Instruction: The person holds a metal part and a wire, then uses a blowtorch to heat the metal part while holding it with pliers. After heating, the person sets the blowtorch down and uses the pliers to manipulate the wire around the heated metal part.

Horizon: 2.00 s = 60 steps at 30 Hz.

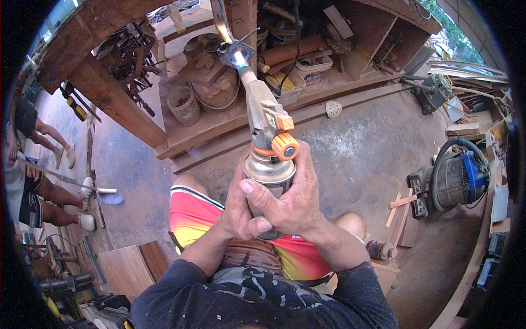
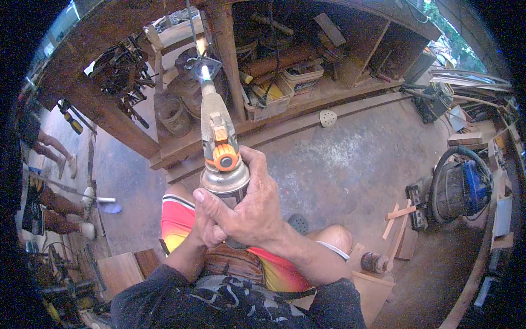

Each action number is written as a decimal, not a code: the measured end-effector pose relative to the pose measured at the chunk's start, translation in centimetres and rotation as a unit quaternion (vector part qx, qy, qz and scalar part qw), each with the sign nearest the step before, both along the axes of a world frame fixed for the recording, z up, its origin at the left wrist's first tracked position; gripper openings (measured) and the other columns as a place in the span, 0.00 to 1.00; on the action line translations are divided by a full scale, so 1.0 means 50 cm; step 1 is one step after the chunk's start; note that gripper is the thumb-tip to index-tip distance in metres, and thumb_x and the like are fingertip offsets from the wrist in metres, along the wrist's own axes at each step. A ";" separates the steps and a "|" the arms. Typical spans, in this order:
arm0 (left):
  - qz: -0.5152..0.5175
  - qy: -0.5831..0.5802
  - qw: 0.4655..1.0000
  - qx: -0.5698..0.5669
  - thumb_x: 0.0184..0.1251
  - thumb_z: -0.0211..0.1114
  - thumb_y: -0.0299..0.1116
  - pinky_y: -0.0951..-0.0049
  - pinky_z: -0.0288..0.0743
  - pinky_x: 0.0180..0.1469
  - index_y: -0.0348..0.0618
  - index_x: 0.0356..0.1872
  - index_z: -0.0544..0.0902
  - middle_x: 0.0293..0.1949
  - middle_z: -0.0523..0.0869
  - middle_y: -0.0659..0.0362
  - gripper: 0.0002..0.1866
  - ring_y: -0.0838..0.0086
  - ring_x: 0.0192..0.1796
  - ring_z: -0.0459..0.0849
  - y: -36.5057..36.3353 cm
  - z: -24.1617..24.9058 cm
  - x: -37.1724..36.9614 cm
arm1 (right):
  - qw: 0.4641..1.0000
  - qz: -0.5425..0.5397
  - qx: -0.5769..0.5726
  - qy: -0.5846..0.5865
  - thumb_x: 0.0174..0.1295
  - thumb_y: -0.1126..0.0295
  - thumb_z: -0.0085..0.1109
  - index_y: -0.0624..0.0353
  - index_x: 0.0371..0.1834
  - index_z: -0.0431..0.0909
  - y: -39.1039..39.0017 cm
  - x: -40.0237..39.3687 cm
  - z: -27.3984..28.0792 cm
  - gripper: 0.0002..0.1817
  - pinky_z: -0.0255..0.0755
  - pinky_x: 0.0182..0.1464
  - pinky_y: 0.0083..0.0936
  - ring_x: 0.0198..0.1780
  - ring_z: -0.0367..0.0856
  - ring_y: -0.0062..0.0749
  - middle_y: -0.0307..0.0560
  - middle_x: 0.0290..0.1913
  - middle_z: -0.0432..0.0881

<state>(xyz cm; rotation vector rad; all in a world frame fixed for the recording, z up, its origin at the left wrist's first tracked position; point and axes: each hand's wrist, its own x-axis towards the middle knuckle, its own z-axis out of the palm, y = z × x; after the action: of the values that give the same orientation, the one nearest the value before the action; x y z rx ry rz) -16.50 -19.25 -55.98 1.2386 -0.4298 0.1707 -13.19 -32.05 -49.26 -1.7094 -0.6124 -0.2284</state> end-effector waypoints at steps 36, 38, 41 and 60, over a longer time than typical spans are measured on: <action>0.009 -0.007 0.999 0.036 0.55 0.73 0.64 0.56 0.63 0.74 0.29 0.77 0.52 0.71 0.65 0.43 0.62 0.57 0.73 0.68 0.006 0.012 0.003 | 1.000 0.001 -0.004 0.003 0.59 0.55 0.77 0.72 0.64 0.61 0.001 0.000 0.002 0.43 0.81 0.54 0.35 0.51 0.88 0.42 0.61 0.49 0.84; 0.009 -0.004 1.000 0.028 0.55 0.73 0.64 0.56 0.62 0.74 0.28 0.77 0.52 0.71 0.65 0.43 0.62 0.57 0.73 0.68 0.004 0.012 0.003 | 1.000 -0.001 -0.007 0.002 0.59 0.55 0.77 0.72 0.64 0.61 0.001 0.001 0.002 0.43 0.82 0.54 0.35 0.51 0.88 0.42 0.61 0.49 0.84; 0.008 -0.001 0.999 0.042 0.54 0.73 0.63 0.57 0.61 0.75 0.28 0.77 0.51 0.71 0.65 0.43 0.62 0.57 0.73 0.68 0.007 0.017 0.004 | 1.000 0.005 0.003 0.008 0.59 0.55 0.77 0.72 0.65 0.61 0.001 0.000 0.000 0.43 0.81 0.54 0.35 0.50 0.88 0.42 0.61 0.49 0.84; 0.009 -0.001 0.999 0.036 0.54 0.74 0.63 0.57 0.61 0.74 0.28 0.77 0.51 0.71 0.66 0.43 0.62 0.58 0.73 0.68 0.003 0.008 0.003 | 1.000 0.003 -0.009 -0.002 0.59 0.55 0.77 0.72 0.64 0.61 -0.004 0.000 0.004 0.42 0.82 0.54 0.35 0.50 0.88 0.42 0.61 0.48 0.85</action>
<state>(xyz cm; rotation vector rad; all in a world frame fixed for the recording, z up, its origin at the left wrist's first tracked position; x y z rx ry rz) -16.34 -19.09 -55.58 1.3142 -0.4298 0.1728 -13.17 -32.27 -49.04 -1.7251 -0.6228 -0.2225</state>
